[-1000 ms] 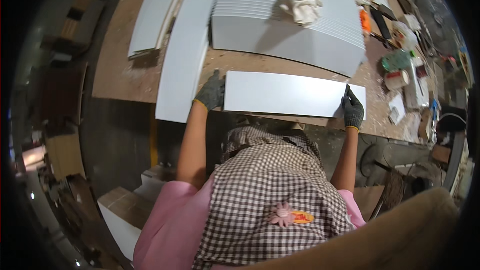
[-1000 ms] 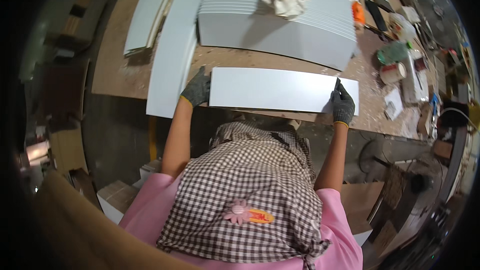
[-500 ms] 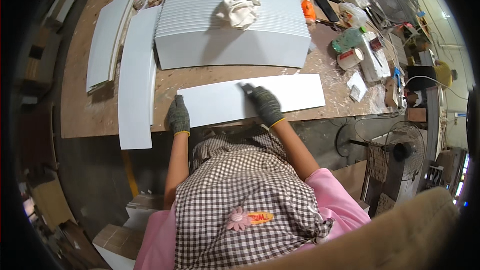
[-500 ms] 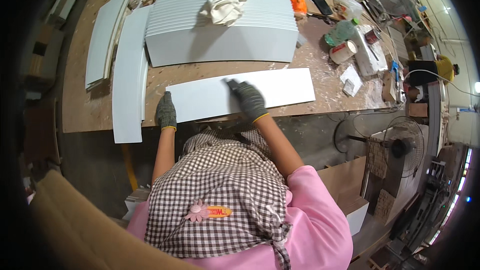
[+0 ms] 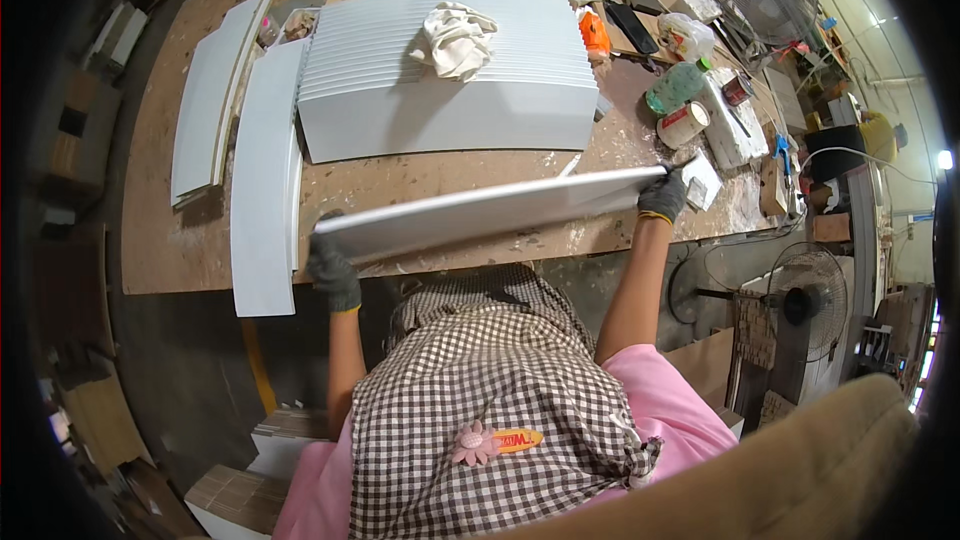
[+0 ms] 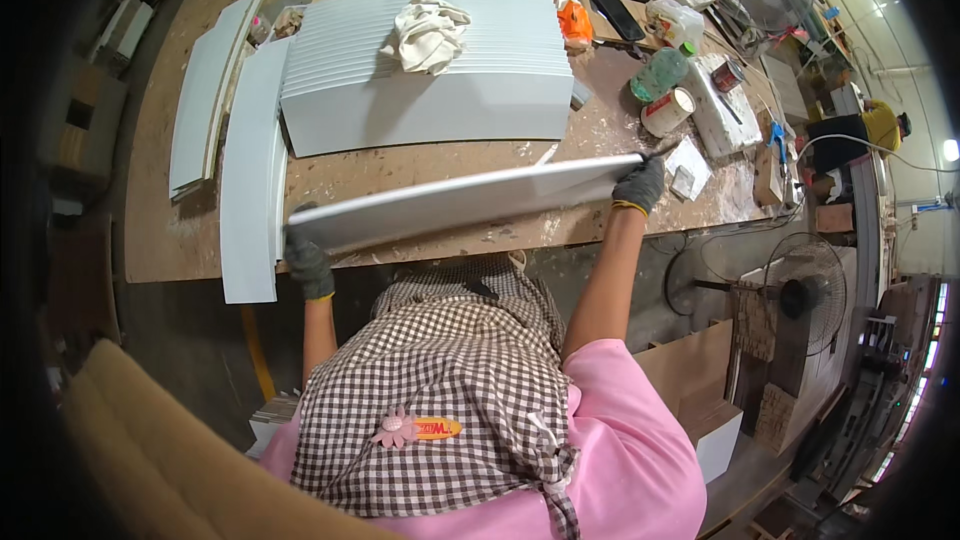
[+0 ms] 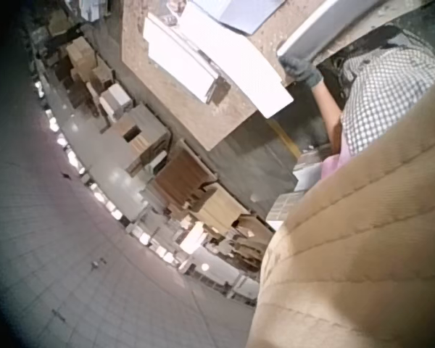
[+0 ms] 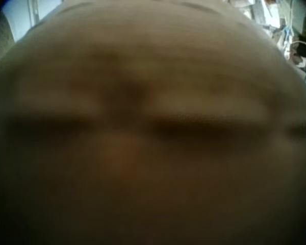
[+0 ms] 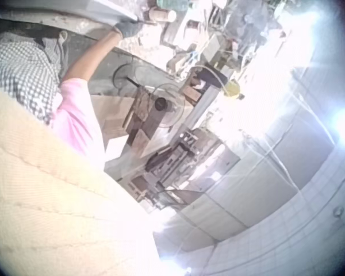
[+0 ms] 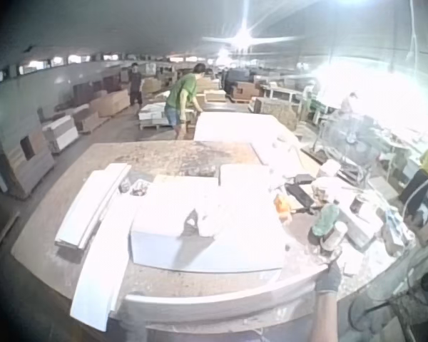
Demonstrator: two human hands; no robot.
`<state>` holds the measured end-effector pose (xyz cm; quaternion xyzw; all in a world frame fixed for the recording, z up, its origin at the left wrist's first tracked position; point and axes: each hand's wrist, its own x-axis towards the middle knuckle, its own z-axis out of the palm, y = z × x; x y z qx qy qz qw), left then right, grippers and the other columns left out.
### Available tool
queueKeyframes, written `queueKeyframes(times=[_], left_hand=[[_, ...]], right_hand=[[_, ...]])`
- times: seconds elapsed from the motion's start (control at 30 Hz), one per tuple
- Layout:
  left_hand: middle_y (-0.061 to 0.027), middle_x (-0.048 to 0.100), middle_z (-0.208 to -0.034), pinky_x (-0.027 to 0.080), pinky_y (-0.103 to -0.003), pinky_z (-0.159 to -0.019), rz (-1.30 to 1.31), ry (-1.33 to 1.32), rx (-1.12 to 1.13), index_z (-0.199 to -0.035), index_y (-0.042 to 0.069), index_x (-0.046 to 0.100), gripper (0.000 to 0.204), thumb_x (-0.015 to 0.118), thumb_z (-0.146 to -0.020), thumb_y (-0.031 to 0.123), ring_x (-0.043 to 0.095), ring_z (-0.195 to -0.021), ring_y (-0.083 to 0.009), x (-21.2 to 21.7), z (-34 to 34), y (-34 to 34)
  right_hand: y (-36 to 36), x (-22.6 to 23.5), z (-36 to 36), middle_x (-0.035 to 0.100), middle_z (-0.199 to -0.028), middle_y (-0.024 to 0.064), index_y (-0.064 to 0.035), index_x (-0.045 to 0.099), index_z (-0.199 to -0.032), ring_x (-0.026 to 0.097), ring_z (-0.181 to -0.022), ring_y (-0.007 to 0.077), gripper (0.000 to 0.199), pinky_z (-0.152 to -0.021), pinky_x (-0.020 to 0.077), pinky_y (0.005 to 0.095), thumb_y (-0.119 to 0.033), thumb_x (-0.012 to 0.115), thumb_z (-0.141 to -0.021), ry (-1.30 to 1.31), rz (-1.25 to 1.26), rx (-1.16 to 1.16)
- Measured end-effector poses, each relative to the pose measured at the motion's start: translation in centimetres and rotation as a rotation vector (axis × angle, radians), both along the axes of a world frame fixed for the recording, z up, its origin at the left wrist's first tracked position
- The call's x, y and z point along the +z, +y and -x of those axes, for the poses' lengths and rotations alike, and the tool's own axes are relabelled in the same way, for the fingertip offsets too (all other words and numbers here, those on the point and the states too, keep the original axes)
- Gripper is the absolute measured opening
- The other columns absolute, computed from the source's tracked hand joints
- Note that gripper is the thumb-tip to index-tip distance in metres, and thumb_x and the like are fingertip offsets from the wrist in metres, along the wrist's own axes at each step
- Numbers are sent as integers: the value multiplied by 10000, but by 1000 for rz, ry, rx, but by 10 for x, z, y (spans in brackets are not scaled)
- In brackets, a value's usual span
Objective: The person wipes the surface of several white rectangular panels with a cloth, handling them one at a time and moving them from the table to a stack.
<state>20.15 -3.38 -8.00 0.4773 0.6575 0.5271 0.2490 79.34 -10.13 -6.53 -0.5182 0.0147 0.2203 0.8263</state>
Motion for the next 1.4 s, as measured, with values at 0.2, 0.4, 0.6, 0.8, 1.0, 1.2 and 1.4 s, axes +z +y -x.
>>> queueKeyframes(times=[0.2, 0.4, 0.6, 0.8, 1.0, 1.2, 1.4], left_hand=[[-86, 545, -1321, 418, -383, -1012, 248, -953, -327, -1370, 58, 487, 455, 516, -930, 173, 487, -1235, -232, 67, -27, -22], [-106, 461, -1404, 450, -421, -1017, 291, -1154, -492, -1407, 43, 417, 585, 513, -831, 75, 471, -1273, -288, 34, -20, -24], [-121, 509, -1337, 481, -425, -973, 378, -990, -552, -1419, 38, 383, 615, 566, -842, 149, 525, -1209, -292, 30, -13, -12], [-111, 637, -1094, 517, -406, -842, 791, -839, -330, -1221, 38, 579, 440, 638, -869, 296, 620, -1005, -258, 26, -1, 18], [-104, 644, -1058, 490, -363, -832, 672, -766, -283, -1140, 0, 627, 410, 648, -875, 313, 612, -934, -208, 8, -11, 24], [-101, 649, -1033, 499, -361, -809, 688, -758, -298, -1128, -9, 629, 425, 659, -864, 324, 617, -899, -222, 17, -8, 23], [-107, 651, -1026, 512, -366, -769, 750, -685, -234, -1108, -17, 636, 433, 655, -862, 339, 623, -879, -224, 8, -6, 26]], right_hand=[[-22, 0, 17, 451, -582, 9, -98, 458, -666, 460, -513, 161, 256, -825, 503, 405, -84, 474, -922, 384, -755, 63], [-43, -52, 9, 562, -680, 31, -83, 637, -1088, 543, -623, 173, 190, -898, 516, 425, -82, 605, -901, 342, -565, 105], [-56, 9, 37, 679, -813, 26, -33, 704, -953, 608, -713, 133, 154, -657, 502, 287, -156, 704, -861, -359, 558, 306], [-52, 34, 100, 722, -853, 80, -23, 702, -1091, 620, -723, 103, 301, -688, 496, 264, -141, 706, -814, -658, 1055, 458], [-48, 35, 216, 612, -816, 104, -314, 662, -1182, 620, -782, 246, 352, -720, 507, 371, -232, 667, -840, -1113, 886, 859], [-77, 15, 194, 676, -798, 114, -142, 698, -1145, 629, -699, 199, 304, -703, 510, 334, -151, 646, -846, -687, 924, 512], [-107, 33, 222, 694, -879, 50, -62, 662, -1192, 602, -753, 82, 332, -706, 498, 242, -65, 658, -860, -600, 820, 685]])
